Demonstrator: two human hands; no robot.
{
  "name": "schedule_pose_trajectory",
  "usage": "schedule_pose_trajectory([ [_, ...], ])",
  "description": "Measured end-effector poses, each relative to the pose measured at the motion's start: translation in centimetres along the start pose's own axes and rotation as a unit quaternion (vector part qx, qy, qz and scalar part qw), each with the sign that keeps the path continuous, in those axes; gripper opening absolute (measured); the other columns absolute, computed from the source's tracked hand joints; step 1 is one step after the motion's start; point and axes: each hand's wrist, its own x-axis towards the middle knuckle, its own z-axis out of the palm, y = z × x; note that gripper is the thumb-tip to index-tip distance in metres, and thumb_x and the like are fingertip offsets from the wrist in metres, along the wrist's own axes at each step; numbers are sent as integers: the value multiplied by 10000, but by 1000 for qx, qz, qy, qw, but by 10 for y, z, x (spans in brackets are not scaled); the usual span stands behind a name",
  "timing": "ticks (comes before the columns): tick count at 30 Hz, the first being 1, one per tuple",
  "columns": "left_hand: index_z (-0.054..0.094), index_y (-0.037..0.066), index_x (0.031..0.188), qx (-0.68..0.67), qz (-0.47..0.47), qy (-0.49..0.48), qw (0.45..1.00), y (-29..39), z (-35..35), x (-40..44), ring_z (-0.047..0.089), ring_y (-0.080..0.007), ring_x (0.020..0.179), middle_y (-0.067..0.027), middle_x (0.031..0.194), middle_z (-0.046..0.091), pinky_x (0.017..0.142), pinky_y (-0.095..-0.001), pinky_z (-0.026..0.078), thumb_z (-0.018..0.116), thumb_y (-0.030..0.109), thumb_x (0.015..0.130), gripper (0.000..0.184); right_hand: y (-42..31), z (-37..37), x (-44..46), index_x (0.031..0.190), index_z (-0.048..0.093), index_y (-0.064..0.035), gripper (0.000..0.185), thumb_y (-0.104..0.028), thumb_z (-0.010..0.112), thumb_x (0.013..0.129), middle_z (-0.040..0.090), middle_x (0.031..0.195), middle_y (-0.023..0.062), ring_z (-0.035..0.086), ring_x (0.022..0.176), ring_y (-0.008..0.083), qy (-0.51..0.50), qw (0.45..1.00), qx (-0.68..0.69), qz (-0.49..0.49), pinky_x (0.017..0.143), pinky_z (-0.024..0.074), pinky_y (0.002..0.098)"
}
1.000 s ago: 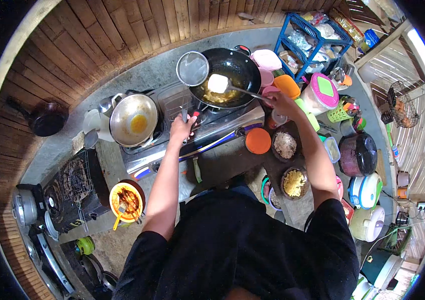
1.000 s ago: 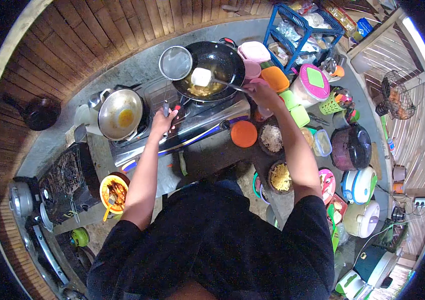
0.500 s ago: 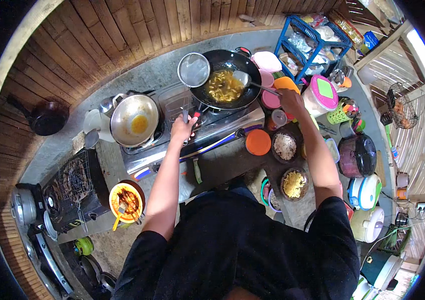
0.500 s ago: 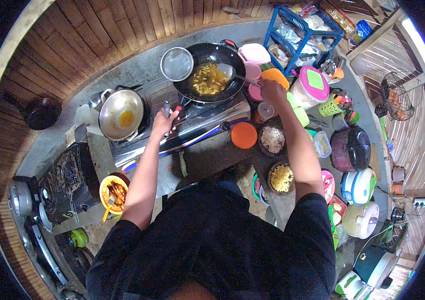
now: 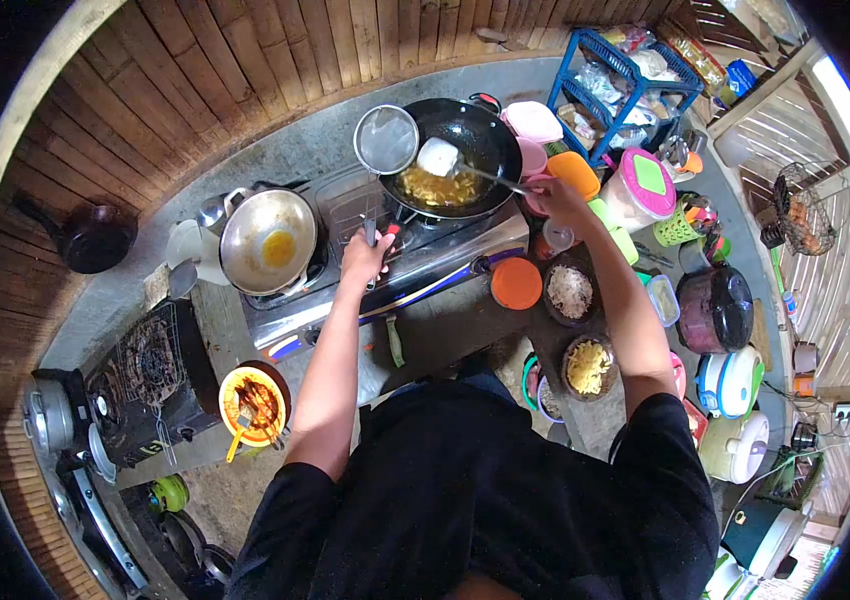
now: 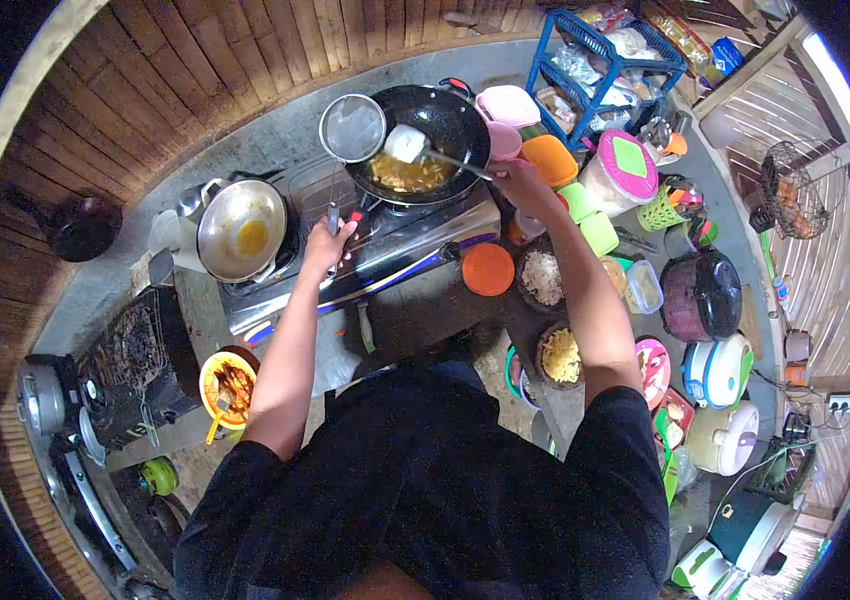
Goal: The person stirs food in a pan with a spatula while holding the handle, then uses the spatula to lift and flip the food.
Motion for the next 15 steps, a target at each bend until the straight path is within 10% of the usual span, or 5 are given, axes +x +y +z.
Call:
schedule_pose_trajectory([
  [10, 523, 62, 898, -7, 4, -3, 1000, 9, -3, -8, 621, -167, 464, -63, 729, 680, 403, -309, 458, 662, 305, 863, 282, 25, 31, 16, 1017, 656, -123, 231, -175, 507, 848, 658, 844, 204, 644, 788, 403, 138, 960, -241, 41, 686, 524, 497],
  [15, 521, 61, 894, -8, 7, -2, 1000, 8, -2, -7, 612, -157, 460, -57, 744, 688, 401, -304, 453, 662, 295, 862, 275, 32, 41, 20, 1018, 676, -104, 230, -202, 529, 870, 666, 831, 192, 663, 750, 339, -41, 991, -97, 77, 677, 530, 439],
])
